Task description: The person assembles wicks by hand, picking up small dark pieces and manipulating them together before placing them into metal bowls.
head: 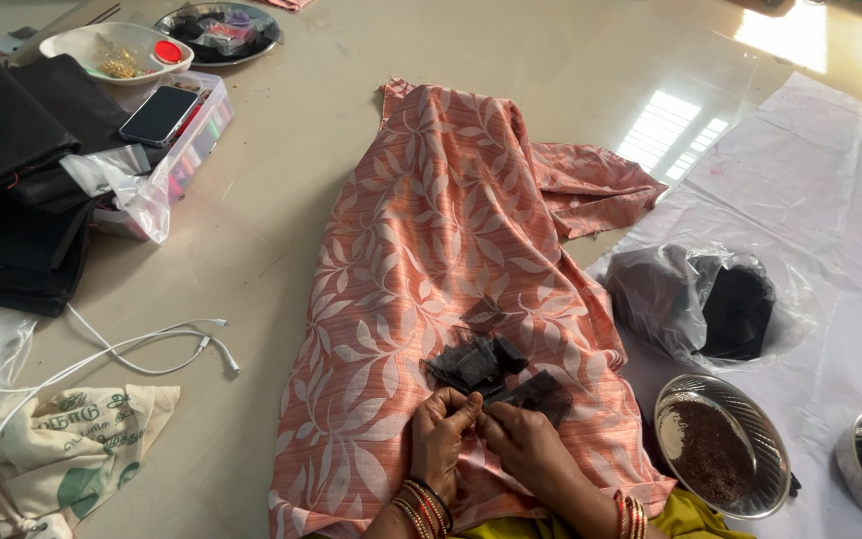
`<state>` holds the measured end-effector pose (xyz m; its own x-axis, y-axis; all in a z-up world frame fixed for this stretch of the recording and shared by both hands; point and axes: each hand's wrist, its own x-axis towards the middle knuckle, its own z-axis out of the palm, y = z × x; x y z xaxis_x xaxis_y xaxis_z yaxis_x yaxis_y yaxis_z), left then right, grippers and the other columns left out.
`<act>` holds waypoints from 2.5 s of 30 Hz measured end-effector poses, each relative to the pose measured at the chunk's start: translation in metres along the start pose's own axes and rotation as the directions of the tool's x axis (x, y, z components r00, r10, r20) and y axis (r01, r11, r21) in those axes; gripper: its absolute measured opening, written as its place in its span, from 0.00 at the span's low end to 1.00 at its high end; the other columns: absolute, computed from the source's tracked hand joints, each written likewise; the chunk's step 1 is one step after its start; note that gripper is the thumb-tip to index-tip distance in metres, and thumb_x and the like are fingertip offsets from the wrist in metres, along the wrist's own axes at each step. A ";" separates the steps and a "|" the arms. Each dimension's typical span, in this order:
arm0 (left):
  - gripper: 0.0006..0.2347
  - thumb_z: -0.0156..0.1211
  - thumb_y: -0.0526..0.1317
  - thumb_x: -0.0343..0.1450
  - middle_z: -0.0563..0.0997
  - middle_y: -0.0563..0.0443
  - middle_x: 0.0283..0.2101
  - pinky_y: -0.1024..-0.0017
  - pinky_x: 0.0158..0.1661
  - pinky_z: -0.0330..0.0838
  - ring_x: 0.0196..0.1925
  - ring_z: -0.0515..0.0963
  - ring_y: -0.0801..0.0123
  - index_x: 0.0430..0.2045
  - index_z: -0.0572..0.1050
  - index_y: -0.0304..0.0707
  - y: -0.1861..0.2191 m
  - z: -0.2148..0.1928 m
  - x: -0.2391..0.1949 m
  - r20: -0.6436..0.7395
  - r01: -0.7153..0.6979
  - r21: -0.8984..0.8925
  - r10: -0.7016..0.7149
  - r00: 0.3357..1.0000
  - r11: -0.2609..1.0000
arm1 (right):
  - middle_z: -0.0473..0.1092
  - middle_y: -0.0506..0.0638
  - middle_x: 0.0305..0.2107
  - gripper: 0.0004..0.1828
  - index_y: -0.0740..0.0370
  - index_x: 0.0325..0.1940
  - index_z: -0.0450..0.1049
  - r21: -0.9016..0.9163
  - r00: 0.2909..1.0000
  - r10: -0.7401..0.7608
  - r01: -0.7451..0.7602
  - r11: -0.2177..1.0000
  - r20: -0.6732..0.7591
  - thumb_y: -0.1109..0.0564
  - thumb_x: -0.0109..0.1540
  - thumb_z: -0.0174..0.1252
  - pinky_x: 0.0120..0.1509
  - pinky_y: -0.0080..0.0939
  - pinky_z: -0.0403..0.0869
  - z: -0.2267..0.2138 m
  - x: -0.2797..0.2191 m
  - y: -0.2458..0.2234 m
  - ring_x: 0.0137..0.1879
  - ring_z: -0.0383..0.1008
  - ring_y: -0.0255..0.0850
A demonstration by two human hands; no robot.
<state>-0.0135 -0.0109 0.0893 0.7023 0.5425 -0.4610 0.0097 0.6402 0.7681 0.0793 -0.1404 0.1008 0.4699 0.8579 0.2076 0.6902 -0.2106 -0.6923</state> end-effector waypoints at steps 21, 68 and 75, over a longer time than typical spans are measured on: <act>0.13 0.70 0.42 0.68 0.72 0.58 0.16 0.79 0.17 0.62 0.16 0.67 0.80 0.18 0.70 0.41 0.001 0.005 -0.001 -0.043 -0.038 0.038 0.040 0.998 0.999 | 0.71 0.58 0.31 0.09 0.63 0.44 0.66 -0.229 0.992 0.027 0.002 0.973 0.122 0.56 0.66 0.55 0.36 0.53 0.74 -0.014 0.002 -0.021 0.36 0.76 0.55; 0.02 0.61 0.31 0.70 0.78 0.57 0.29 0.78 0.29 0.71 0.28 0.74 0.76 0.32 0.77 0.38 -0.023 -0.031 0.017 0.176 -0.168 0.029 0.160 0.971 0.985 | 0.63 0.45 0.21 0.14 0.61 0.40 0.71 0.679 0.917 0.308 -0.396 0.619 0.255 0.49 0.72 0.53 0.27 0.36 0.63 -0.012 -0.003 0.000 0.25 0.59 0.33; 0.04 0.62 0.39 0.71 0.80 0.58 0.31 0.81 0.32 0.73 0.30 0.76 0.80 0.34 0.76 0.41 -0.005 -0.012 -0.004 0.294 -0.082 0.005 0.077 0.953 0.997 | 0.73 0.55 0.43 0.17 0.61 0.57 0.75 0.341 0.974 -0.154 0.202 0.918 -0.164 0.66 0.63 0.59 0.49 0.41 0.78 -0.051 -0.008 -0.026 0.47 0.75 0.45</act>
<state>-0.0253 -0.0101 0.0818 0.8791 0.4063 -0.2492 -0.0447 0.5908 0.8056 0.0858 -0.1653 0.1527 0.4419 0.7918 0.4217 0.5413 0.1396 -0.8292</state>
